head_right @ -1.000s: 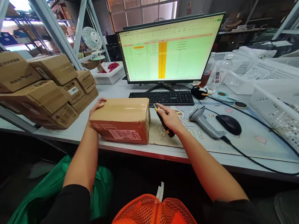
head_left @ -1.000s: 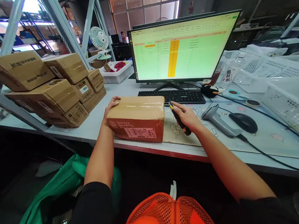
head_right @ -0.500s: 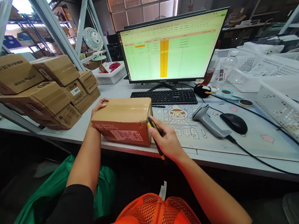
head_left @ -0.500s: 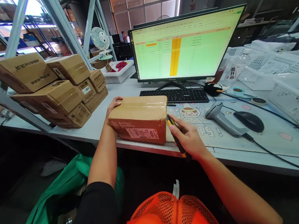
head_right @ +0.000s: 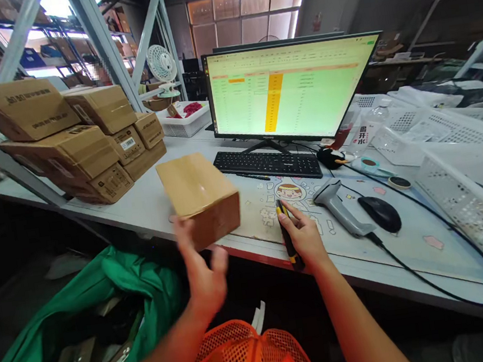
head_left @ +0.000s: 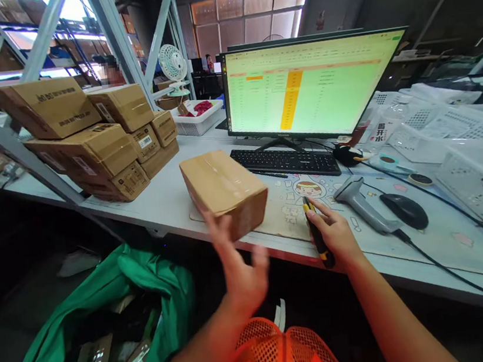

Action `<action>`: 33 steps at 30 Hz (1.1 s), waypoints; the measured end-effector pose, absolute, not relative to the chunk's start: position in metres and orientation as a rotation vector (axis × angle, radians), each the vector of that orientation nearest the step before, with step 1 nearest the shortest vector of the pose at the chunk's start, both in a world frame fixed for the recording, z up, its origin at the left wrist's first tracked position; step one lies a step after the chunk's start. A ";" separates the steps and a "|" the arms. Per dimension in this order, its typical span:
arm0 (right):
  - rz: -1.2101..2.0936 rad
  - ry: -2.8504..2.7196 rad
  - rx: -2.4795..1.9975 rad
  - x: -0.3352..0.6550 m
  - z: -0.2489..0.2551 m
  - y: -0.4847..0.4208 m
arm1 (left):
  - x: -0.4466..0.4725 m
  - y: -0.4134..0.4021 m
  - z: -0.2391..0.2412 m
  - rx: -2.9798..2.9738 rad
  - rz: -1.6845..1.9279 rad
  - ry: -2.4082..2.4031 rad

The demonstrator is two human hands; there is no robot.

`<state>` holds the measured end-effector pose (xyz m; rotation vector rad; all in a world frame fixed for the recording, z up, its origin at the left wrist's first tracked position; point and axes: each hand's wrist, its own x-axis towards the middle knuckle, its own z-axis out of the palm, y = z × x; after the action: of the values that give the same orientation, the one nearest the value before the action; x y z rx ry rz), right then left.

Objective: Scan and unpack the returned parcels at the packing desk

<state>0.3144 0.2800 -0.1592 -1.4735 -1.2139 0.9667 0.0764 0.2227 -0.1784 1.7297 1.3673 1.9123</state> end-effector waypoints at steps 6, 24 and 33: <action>0.901 -1.288 -1.435 0.305 -0.137 0.317 | 0.028 0.264 -0.104 2.300 1.587 0.972; 0.859 -1.290 -1.342 0.242 -0.125 0.269 | -0.019 0.352 -0.083 2.247 0.981 1.837; 0.354 -1.554 -1.477 0.308 -0.100 0.292 | -0.001 0.355 -0.122 2.514 1.534 1.769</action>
<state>0.3083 0.2922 -0.0999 -1.4769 -1.5543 0.3537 -0.0005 0.3548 -0.1223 2.5138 1.7692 1.5336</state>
